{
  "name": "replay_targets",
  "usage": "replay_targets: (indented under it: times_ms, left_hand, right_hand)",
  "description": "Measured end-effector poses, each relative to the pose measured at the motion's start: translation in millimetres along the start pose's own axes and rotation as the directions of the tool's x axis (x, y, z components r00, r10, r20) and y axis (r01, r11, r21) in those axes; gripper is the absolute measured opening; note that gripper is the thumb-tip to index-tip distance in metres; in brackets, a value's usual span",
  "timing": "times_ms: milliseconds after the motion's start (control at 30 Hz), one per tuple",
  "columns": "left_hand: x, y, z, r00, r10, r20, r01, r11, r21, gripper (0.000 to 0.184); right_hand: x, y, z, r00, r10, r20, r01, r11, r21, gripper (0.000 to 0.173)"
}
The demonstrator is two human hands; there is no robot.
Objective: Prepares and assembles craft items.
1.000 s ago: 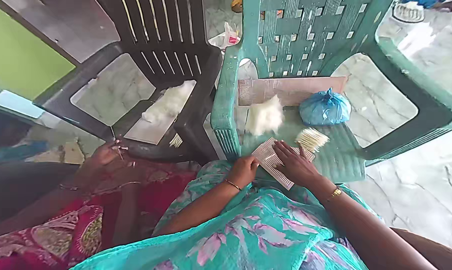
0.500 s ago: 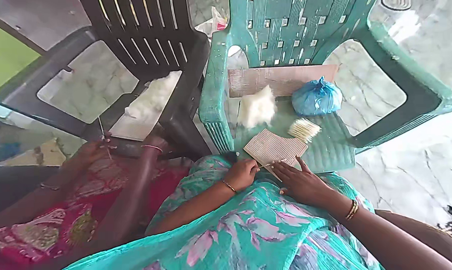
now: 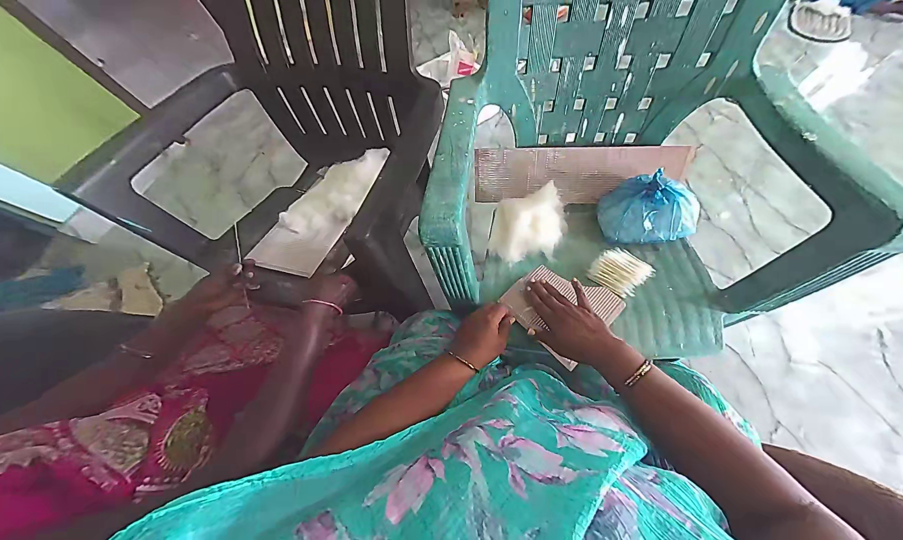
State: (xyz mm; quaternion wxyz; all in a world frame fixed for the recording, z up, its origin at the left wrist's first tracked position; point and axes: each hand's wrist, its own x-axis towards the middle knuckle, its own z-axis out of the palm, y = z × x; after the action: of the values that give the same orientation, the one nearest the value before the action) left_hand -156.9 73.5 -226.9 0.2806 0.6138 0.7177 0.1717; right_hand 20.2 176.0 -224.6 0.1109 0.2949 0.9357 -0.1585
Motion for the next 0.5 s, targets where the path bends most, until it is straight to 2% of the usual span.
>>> replay_targets:
  times_ms: [100,200,333,367,400,467,500]
  left_hand:
    - [-2,-1,2,0.999,0.028,0.016,-0.028,0.999,0.016,0.035]
    - [-6,0,3,0.992,0.082,0.094,-0.089,0.994,0.063,0.037]
    - [-11,3,6,0.980,0.123,0.159,-0.142,0.983,0.113,0.038]
    - [-13,3,7,0.979,0.132,0.154,-0.150,0.982,0.118,0.039]
    - [-14,3,8,0.980,0.145,0.134,-0.161,0.980,0.117,0.039]
    - [-18,2,9,0.980,0.181,0.082,-0.190,0.975,0.112,0.038]
    - [-19,2,9,0.977,0.204,0.056,-0.209,0.972,0.109,0.037]
  right_hand:
    - [-15,-3,2,0.996,0.019,0.089,-0.020,1.000,0.007,0.079]
    - [-43,-6,8,0.991,0.020,0.132,-0.021,1.000,0.001,0.082]
    - [-74,-12,14,0.993,0.010,0.117,-0.011,1.000,0.008,0.080]
    - [-81,-12,17,0.999,-0.021,0.031,0.020,1.000,0.017,0.075]
    - [-89,-10,23,0.989,-0.073,-0.132,0.077,0.997,0.023,0.066]
    - [-95,-6,34,0.886,-0.133,-0.443,0.162,0.986,0.029,0.045]
    - [-96,-4,37,0.836,-0.125,-0.534,0.167,0.985,0.032,0.038]
